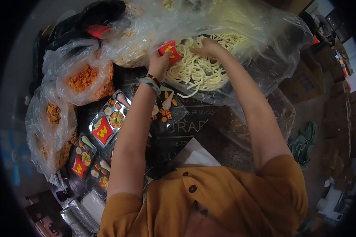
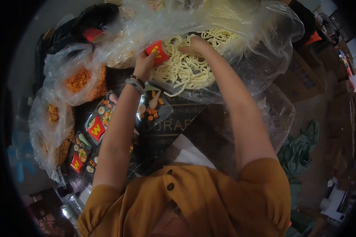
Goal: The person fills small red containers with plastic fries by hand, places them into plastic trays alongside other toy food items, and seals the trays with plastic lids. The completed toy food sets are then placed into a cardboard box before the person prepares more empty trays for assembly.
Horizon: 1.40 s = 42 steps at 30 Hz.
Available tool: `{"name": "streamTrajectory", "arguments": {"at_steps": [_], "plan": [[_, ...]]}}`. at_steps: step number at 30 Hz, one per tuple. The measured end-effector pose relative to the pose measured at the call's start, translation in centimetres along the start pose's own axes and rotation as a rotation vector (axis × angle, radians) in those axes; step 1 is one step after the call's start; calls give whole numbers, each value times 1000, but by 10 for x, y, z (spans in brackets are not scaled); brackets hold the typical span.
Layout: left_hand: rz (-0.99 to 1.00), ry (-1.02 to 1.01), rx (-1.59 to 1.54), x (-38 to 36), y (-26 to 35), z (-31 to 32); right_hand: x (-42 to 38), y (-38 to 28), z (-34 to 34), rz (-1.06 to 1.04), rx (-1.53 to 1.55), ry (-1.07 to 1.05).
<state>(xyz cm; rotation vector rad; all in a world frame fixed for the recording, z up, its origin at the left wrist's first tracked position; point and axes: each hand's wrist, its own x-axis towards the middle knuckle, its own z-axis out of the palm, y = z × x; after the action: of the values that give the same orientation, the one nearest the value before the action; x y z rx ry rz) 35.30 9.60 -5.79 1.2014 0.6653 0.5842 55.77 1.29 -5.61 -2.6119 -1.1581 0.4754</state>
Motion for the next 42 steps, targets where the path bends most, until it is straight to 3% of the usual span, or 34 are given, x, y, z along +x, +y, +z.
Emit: {"name": "streamTrajectory", "arguments": {"at_steps": [2,3,7,9,11,13,15,16,17,19,22,23,25,26,29,33,35,39,41,42], "plan": [[32,-14,-24,-2,0,2,-15,-7,9,-272,-119,93],[36,-14,-25,-2,1,2,-17,-8,8,-257,-77,21],[48,8,-64,-13,7,3,-22,4,0,-318,-136,72],[68,-32,-73,-21,10,3,-34,10,-18,-224,241,19],[55,-75,-57,-34,13,8,-43,12,-32,-182,364,-50],[19,-98,-119,-44,2,15,-56,12,-37,-30,924,-58],[-56,-79,-188,-52,-7,26,-58,13,-32,-34,1094,-103],[-57,-75,-188,-54,-10,34,-58,11,-24,-31,1350,-115],[-125,-45,-386,-55,-17,40,-59,8,-14,-25,1605,-127],[-180,-95,-673,-53,-28,44,-61,4,7,18,1619,-34],[-168,-15,-587,-51,-41,52,-64,7,15,-331,386,137],[-166,5,-520,-53,-40,52,-69,5,5,-329,387,132],[-173,29,-477,-56,-40,52,-76,2,-9,-230,357,-203],[-175,50,-433,-56,-39,52,-77,3,-5,-230,358,-207],[-200,39,-371,-56,-36,48,-83,8,9,-399,717,54],[-203,22,-384,-56,-39,48,-88,10,12,-497,514,26],[-193,-7,-379,-53,-42,45,-89,7,6,-312,319,-46],[-204,-25,-362,-49,-44,45,-80,8,15,-355,428,-57],[-191,-8,-343,-51,-39,47,-77,5,9,-242,744,-392],[-190,-7,-343,-52,-35,48,-76,6,8,-243,743,-393]]}}
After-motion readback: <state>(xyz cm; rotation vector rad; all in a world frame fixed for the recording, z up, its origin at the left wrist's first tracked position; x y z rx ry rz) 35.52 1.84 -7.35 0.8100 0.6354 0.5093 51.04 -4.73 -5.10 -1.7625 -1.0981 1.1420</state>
